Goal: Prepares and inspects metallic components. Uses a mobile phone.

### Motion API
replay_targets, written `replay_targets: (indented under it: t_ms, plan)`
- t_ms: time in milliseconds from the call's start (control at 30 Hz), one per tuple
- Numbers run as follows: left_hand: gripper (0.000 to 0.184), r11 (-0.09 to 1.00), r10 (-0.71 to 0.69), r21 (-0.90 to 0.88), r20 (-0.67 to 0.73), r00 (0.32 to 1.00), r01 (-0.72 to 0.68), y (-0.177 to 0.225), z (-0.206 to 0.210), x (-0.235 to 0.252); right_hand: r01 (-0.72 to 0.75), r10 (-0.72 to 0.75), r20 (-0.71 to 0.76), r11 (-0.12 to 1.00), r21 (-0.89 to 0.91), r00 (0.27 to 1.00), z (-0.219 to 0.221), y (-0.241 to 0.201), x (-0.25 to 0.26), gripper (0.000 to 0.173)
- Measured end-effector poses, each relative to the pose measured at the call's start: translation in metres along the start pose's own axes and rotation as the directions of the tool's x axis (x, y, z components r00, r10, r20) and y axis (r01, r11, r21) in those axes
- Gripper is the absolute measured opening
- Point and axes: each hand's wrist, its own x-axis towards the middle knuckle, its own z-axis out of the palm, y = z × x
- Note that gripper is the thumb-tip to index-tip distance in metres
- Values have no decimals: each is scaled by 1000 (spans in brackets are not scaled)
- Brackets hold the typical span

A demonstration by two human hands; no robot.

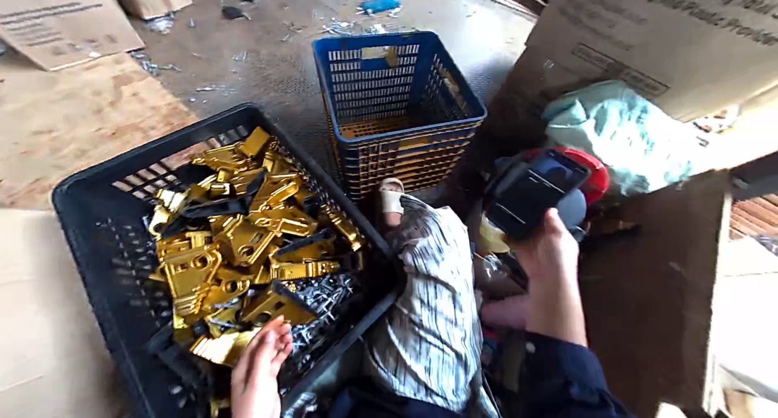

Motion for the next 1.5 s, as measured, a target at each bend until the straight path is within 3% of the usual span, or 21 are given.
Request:
replay_targets:
  t_ms: [100,167,267,367,433,667,867,1100,1200,1333,1400,1500]
  plan:
    - [37,999,-10,52,28,1000,9,1,-1,0,13,-117,-217,903,-430,969,-72,14,40,45]
    - [37,997,-29,79,29,999,26,3,0,0,-85,-104,-287,812,-577,952,-111,36,51,48]
    - [36,992,-60,116,28,998,57,4,2,1,-260,60,-403,847,-463,913,-136,77,51,51]
    - [35,987,-81,145,37,996,74,4,2,2,-352,245,-440,918,-181,864,-120,98,45,50]
    - [36,983,-99,163,50,994,90,4,0,2,-347,284,-445,936,-65,850,-104,98,50,48]
    - [36,983,-99,158,39,994,91,3,-3,2,-321,160,-439,892,-319,884,-113,68,104,50]
    - [35,977,-125,182,45,991,114,5,2,2,-350,242,-435,918,-188,867,-134,76,141,52]
    - [34,980,-124,162,35,992,117,4,-2,1,-184,110,-515,978,-94,850,-120,94,131,51]
    - [34,982,-120,150,31,992,114,4,-2,1,-97,24,-464,986,-134,886,-117,98,115,51]
    - [35,984,-108,148,40,993,101,4,-5,1,-85,-14,-445,976,-201,896,-115,96,90,54]
    - [36,989,-93,121,31,995,89,6,-6,4,-28,-133,-429,937,-349,894,-106,85,71,56]
    - [38,987,-45,153,-42,998,51,16,-17,13,354,-486,-165,793,-496,858,-64,61,40,54]
